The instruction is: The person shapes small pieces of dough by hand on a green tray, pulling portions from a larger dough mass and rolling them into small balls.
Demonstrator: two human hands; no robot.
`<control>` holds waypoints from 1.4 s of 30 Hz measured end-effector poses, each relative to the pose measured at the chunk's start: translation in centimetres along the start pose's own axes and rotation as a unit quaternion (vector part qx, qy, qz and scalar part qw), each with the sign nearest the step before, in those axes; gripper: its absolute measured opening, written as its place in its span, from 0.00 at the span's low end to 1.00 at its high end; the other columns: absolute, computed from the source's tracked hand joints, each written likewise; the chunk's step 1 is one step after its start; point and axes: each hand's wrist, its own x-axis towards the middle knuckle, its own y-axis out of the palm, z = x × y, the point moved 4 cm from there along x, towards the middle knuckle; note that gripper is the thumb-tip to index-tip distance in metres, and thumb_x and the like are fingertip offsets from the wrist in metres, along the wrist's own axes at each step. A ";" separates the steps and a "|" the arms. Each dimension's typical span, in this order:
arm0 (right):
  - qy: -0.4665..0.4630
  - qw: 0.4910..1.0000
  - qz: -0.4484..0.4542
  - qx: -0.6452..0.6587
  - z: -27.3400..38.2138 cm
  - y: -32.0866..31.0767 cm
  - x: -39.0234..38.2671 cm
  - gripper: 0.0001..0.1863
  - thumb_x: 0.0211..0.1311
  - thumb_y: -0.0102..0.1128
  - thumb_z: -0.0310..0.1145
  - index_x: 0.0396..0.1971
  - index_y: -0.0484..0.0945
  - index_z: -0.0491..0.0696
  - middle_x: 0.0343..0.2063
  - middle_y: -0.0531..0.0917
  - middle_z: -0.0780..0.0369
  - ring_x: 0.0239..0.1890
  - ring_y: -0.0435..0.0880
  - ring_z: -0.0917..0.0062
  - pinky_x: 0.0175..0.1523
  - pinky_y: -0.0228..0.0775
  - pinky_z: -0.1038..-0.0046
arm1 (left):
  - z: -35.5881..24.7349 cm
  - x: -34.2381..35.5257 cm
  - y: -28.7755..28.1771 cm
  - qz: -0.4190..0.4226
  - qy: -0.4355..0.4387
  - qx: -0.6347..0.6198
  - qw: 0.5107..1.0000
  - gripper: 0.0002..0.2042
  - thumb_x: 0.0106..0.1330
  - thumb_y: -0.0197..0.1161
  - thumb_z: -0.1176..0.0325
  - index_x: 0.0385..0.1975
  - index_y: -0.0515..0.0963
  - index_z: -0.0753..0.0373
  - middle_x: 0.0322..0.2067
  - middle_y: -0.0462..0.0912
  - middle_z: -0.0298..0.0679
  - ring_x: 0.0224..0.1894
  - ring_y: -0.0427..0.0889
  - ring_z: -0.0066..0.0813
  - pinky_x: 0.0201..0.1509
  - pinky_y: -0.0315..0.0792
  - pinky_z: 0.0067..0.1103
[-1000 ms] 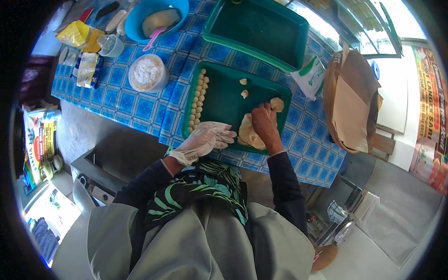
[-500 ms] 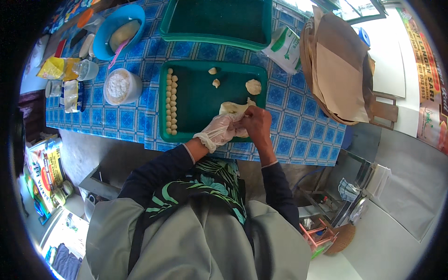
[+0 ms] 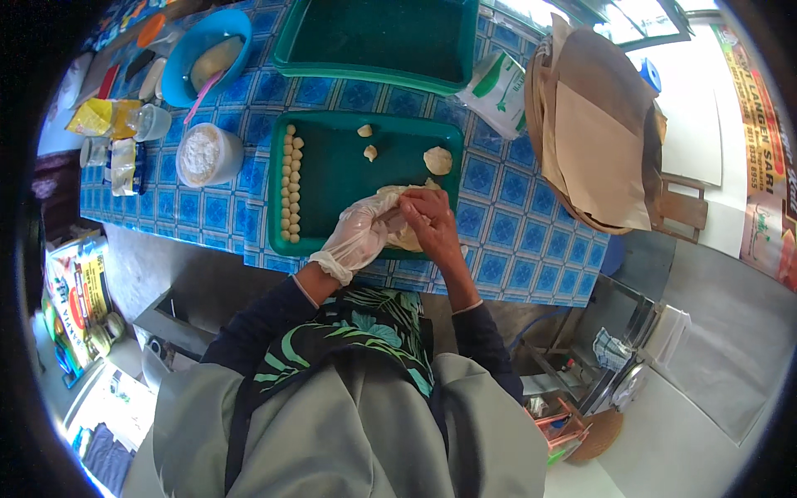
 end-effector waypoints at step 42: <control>0.136 0.989 -0.001 0.064 -1.3 1.5 3.6 0.04 0.49 0.61 0.25 0.24 0.82 0.41 0.23 0.83 0.60 0.24 0.80 0.78 0.30 0.71 0.74 | -7.6 -3.4 -3.5 -0.048 0.159 0.223 0.960 0.09 0.64 0.63 0.74 0.39 0.77 0.73 0.36 0.84 0.48 0.32 0.84 0.27 0.41 0.81 0.21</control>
